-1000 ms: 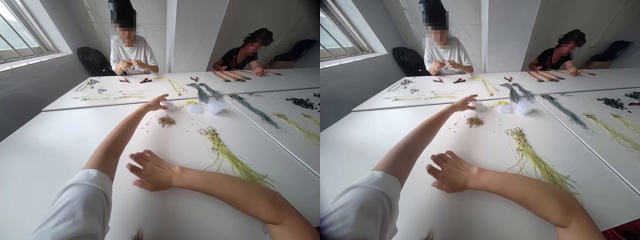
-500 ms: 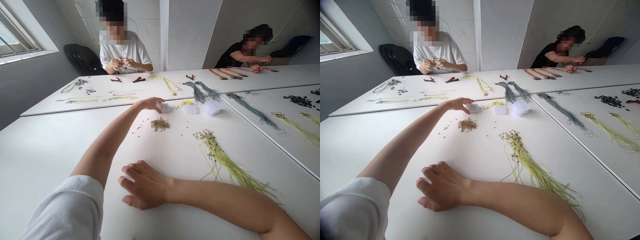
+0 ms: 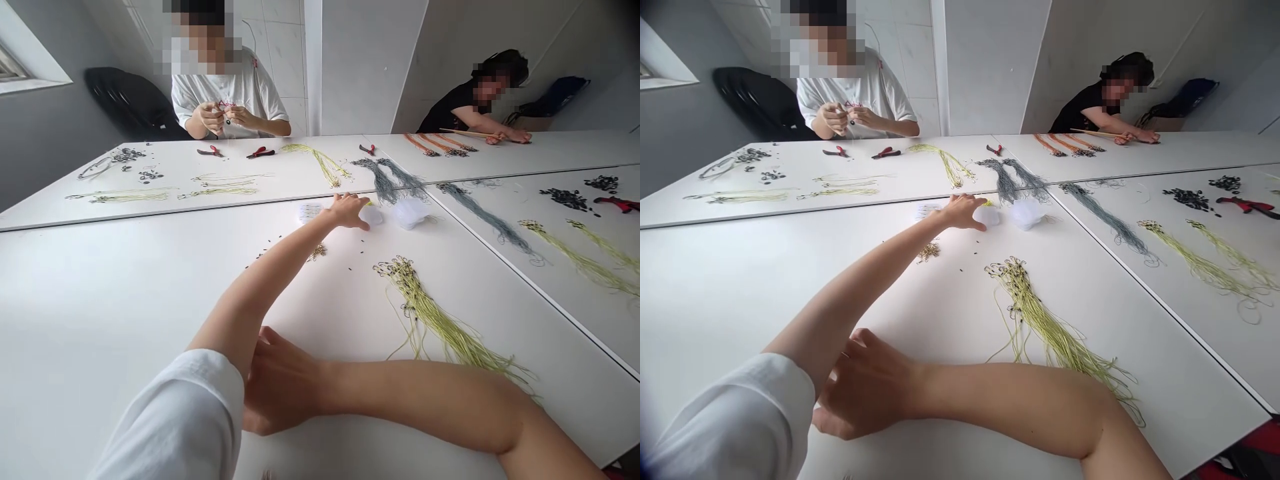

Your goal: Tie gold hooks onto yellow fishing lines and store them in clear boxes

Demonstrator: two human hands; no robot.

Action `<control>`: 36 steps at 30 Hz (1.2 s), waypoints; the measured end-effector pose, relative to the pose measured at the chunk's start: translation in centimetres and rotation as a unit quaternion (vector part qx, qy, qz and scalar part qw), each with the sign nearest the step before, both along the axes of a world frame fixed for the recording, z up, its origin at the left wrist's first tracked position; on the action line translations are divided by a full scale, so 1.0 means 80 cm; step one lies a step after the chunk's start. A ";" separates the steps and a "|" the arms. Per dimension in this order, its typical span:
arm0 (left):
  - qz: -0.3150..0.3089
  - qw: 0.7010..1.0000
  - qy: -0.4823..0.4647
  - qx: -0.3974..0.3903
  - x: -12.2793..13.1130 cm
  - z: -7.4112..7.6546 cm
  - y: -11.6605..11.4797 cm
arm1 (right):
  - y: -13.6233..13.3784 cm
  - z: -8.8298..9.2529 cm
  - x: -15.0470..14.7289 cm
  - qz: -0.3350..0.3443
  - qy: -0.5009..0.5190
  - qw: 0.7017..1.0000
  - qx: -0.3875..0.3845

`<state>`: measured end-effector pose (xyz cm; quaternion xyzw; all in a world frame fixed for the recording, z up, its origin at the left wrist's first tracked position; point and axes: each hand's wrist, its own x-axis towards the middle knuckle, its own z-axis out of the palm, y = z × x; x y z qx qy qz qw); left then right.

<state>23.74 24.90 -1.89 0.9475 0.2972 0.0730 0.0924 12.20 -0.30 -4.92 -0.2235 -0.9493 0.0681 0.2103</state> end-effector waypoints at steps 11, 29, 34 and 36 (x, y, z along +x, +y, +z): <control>-0.033 0.994 -0.101 0.001 -0.050 0.009 -0.009 | -0.005 -0.003 0.000 -0.048 -0.011 0.999 0.013; -0.092 0.945 -0.288 -0.126 -0.266 0.067 -0.195 | 0.021 0.008 0.020 -0.057 0.346 0.800 -0.487; -0.048 0.939 -0.305 -0.151 -0.323 0.062 -0.241 | 0.025 0.027 0.041 -0.006 0.407 0.668 -0.624; -0.030 0.936 -0.317 -0.152 -0.337 0.056 -0.254 | 0.016 0.038 0.052 0.036 0.421 0.643 -0.638</control>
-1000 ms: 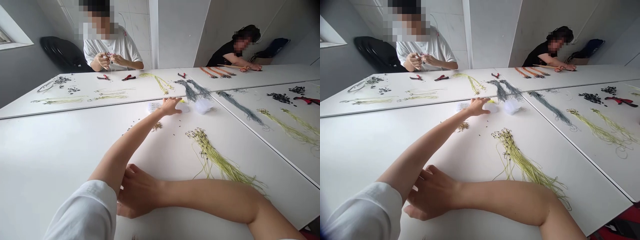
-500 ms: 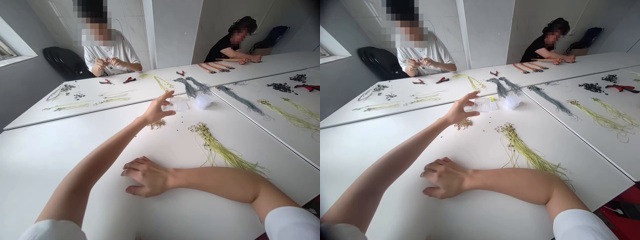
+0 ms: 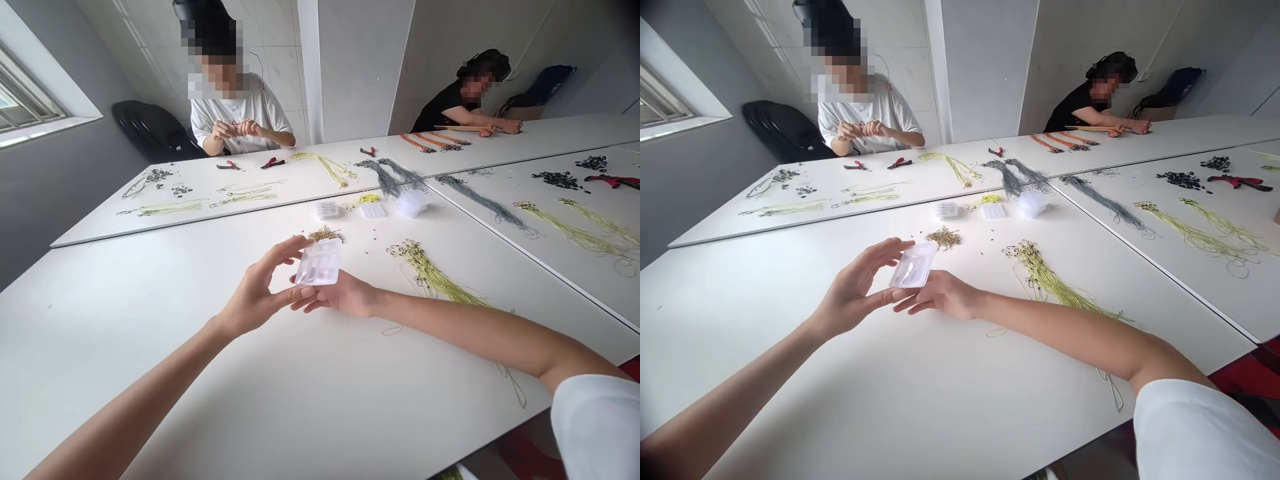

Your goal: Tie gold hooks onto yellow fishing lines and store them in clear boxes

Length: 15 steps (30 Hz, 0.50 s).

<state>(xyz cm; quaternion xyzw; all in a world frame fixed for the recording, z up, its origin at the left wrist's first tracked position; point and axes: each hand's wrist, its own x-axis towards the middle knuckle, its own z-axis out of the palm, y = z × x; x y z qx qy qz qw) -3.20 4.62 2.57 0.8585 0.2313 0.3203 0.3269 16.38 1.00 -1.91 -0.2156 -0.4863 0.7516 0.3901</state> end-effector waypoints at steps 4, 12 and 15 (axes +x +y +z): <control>0.002 1.000 0.009 -0.006 -0.011 -0.020 -0.018 | -0.026 0.016 0.013 0.030 0.000 1.000 0.001; -0.046 0.997 0.060 -0.001 -0.011 -0.048 -0.039 | -0.058 -0.007 0.011 -0.038 -0.075 0.996 0.037; -0.047 0.997 0.055 0.010 -0.014 -0.047 -0.047 | -0.064 -0.021 0.000 -0.133 -0.164 0.973 0.093</control>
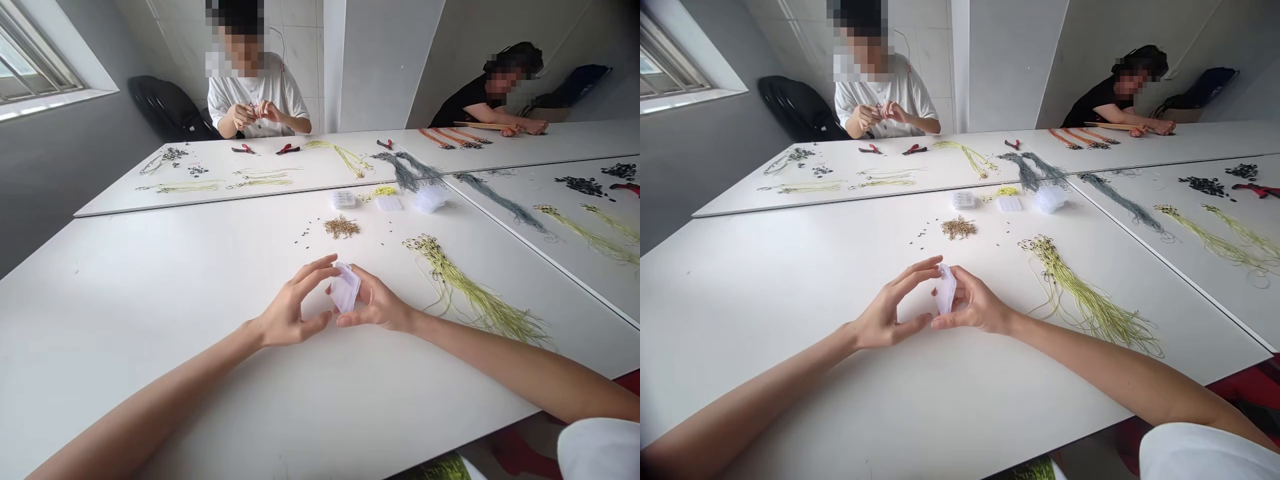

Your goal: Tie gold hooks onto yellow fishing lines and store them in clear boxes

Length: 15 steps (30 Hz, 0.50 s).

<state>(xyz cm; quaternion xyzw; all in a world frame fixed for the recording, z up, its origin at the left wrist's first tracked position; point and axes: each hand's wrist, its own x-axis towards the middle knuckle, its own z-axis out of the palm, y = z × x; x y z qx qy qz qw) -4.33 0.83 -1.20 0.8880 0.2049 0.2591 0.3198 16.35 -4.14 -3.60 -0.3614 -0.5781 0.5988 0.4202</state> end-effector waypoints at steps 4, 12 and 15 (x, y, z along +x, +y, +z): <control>0.064 0.998 -0.011 -0.013 0.001 0.001 -0.017 | -0.008 -0.014 -0.015 -0.116 -0.099 0.985 0.078; 0.090 0.993 -0.022 -0.070 0.012 -0.009 -0.043 | -0.018 -0.018 -0.015 -0.187 -0.235 0.940 0.165; 0.088 0.993 -0.019 -0.077 0.012 -0.010 -0.043 | -0.021 -0.018 -0.014 -0.189 -0.283 0.919 0.198</control>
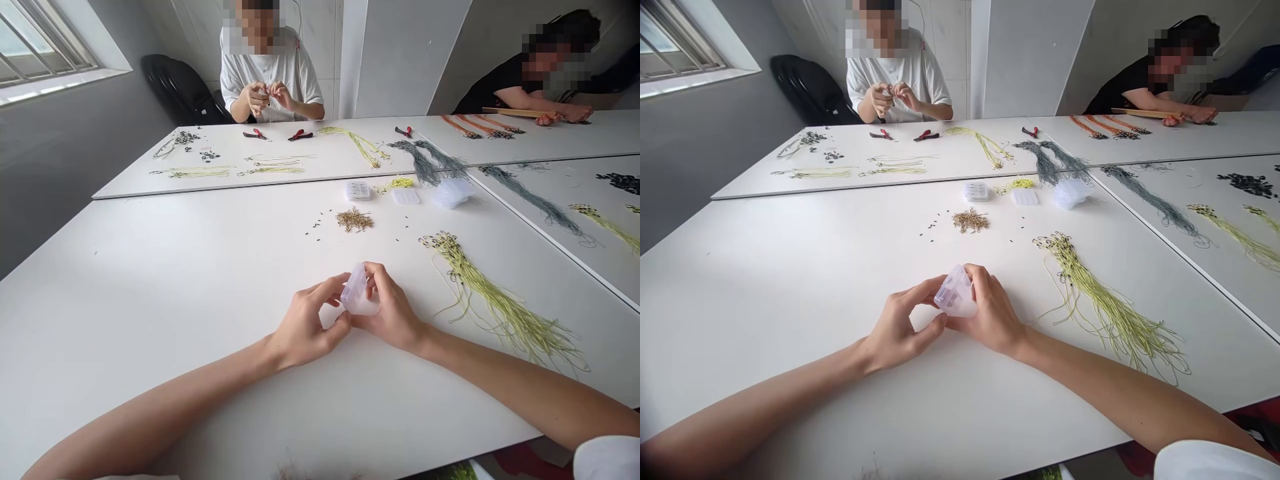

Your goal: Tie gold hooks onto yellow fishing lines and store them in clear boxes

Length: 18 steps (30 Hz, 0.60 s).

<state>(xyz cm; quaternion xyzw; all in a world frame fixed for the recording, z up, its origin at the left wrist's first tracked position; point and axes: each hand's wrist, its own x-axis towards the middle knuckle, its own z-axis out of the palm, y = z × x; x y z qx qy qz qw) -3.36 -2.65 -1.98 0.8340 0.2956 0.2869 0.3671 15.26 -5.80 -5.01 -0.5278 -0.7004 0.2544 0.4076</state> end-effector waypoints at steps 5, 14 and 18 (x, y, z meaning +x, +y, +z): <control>-0.002 1.000 0.005 0.004 0.000 0.002 -0.003 | -0.002 -0.001 -0.001 -0.024 -0.081 0.995 0.048; 0.029 0.999 0.015 -0.019 -0.001 -0.007 -0.001 | 0.000 -0.002 -0.005 -0.038 -0.170 0.974 0.146; 0.043 0.999 0.023 -0.019 0.001 -0.007 -0.002 | 0.004 -0.004 -0.004 -0.038 -0.189 0.961 0.198</control>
